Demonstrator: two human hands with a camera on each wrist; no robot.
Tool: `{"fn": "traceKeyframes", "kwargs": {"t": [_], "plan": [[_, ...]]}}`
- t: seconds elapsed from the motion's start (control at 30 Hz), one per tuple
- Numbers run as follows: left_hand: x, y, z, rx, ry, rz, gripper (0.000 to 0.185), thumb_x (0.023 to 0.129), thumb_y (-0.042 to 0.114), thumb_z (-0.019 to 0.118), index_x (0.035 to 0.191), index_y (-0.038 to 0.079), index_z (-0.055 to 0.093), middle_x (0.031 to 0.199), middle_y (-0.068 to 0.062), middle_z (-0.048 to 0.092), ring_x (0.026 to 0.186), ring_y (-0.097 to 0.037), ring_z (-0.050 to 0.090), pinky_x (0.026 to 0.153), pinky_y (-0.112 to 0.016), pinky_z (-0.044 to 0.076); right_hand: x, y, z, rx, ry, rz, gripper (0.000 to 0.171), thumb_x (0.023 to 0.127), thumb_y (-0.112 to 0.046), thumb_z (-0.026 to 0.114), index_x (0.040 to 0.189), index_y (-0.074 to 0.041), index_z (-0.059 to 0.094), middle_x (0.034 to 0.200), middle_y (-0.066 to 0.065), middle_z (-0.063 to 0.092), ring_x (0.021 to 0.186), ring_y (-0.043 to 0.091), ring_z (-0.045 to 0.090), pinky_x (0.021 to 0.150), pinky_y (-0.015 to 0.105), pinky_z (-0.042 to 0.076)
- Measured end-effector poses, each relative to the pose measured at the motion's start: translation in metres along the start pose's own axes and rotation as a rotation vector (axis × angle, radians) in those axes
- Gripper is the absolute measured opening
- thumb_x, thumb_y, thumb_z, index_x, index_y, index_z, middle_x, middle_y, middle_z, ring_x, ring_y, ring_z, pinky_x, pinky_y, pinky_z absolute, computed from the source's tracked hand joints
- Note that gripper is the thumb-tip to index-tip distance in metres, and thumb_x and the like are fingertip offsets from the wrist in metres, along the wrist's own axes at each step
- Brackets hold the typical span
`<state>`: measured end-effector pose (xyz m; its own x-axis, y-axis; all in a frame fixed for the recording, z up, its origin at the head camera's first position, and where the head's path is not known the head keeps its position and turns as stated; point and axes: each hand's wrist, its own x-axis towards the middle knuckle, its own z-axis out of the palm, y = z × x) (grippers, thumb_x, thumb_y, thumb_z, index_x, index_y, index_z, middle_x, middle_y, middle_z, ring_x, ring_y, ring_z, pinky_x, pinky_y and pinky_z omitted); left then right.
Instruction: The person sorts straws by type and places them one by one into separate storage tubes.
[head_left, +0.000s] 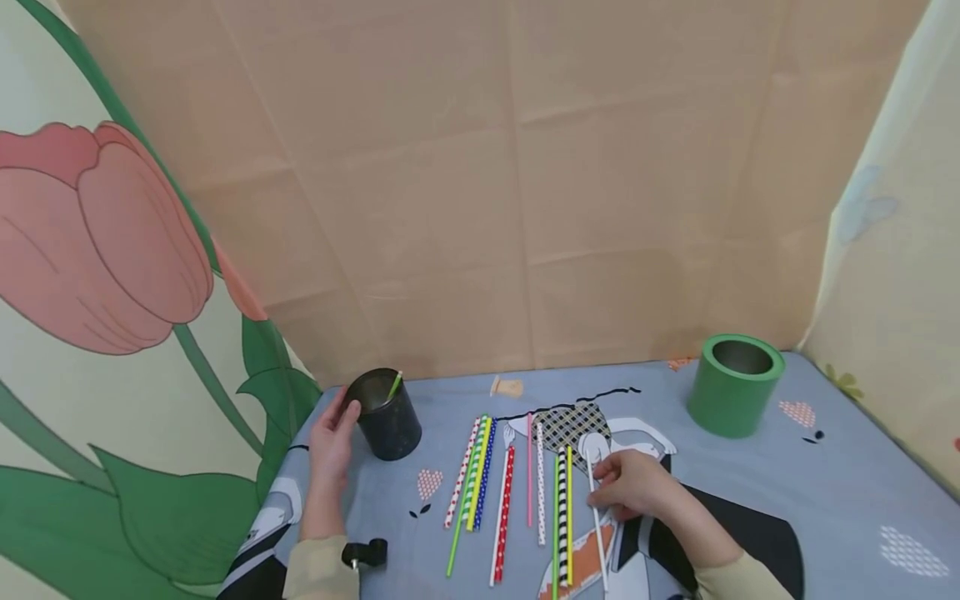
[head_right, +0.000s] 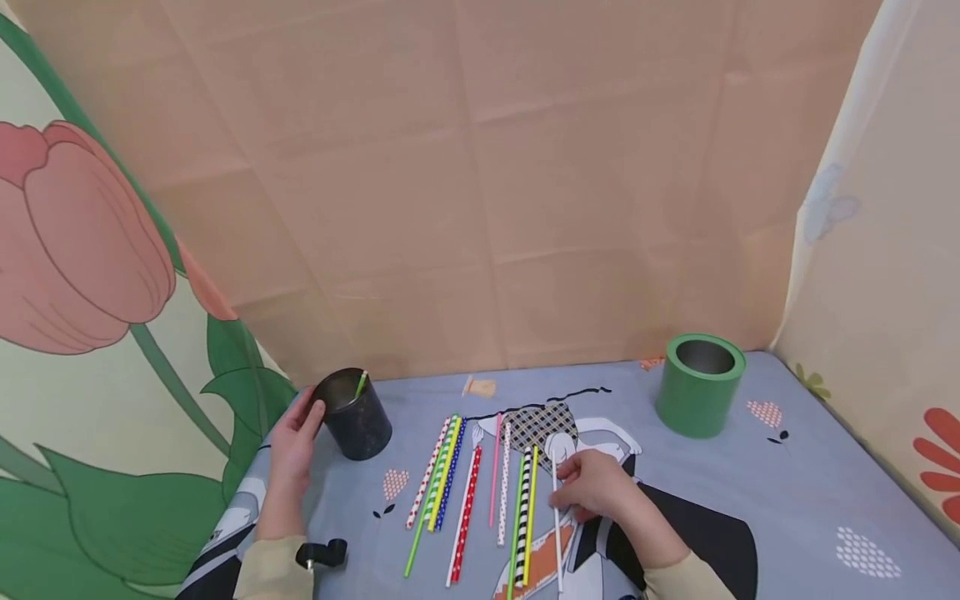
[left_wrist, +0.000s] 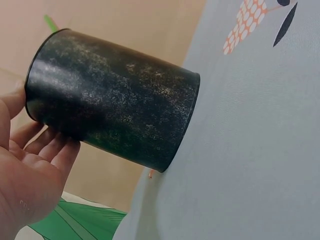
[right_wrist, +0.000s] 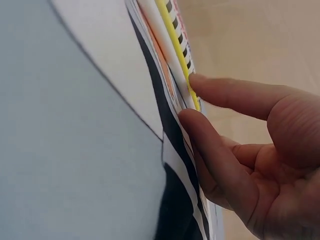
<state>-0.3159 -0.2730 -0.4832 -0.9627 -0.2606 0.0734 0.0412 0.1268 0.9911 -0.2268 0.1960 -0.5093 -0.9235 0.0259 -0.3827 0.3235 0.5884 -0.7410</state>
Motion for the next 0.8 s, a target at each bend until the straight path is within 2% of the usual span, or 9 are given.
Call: {"fn": "traceKeyframes", "kwargs": {"t": [0.23,0.33,0.53,0.8], "plan": [[0.0004,-0.0003,0.0004,-0.002,-0.001,-0.005,0.065,0.109,0.038,0.065,0.165,0.015,0.043,0.168,-0.011,0.042,0.154,-0.031,0.039,0.127,-0.053,0.028,-0.0023,-0.0034,0.0049,-0.039,0.031,0.005,0.048,0.073,-0.021,0.101,0.105,-0.004,0.069,0.089,0.008,0.065,0.068,0.020,0.066,0.060,0.031,0.060],[0.0006,-0.0011,0.0005,-0.005,-0.003,0.001,0.064,0.109,0.037,0.065,0.165,0.015,0.043,0.168,-0.011,0.042,0.154,-0.030,0.039,0.127,-0.052,0.028,-0.0035,-0.0049,0.0058,-0.038,0.035,0.001,0.045,0.074,-0.015,0.100,0.104,-0.004,0.069,0.089,0.009,0.063,0.067,0.020,0.066,0.059,0.031,0.060],[0.0006,-0.0011,0.0011,-0.011,-0.001,0.005,0.063,0.109,0.035,0.065,0.165,0.014,0.044,0.168,-0.012,0.042,0.153,-0.030,0.039,0.127,-0.052,0.028,-0.0048,-0.0036,0.0062,-0.005,0.032,-0.036,0.037,0.074,0.002,0.088,0.105,-0.001,0.070,0.088,0.011,0.062,0.069,0.022,0.065,0.059,0.032,0.061],[0.0004,0.0002,0.0007,-0.001,0.000,-0.007,0.062,0.110,0.035,0.064,0.165,0.016,0.044,0.169,-0.011,0.042,0.154,-0.031,0.039,0.127,-0.054,0.027,-0.0053,-0.0053,0.0045,-0.013,0.021,-0.037,0.038,0.073,0.005,0.085,0.108,-0.001,0.070,0.089,0.011,0.062,0.070,0.022,0.065,0.060,0.032,0.062]]}}
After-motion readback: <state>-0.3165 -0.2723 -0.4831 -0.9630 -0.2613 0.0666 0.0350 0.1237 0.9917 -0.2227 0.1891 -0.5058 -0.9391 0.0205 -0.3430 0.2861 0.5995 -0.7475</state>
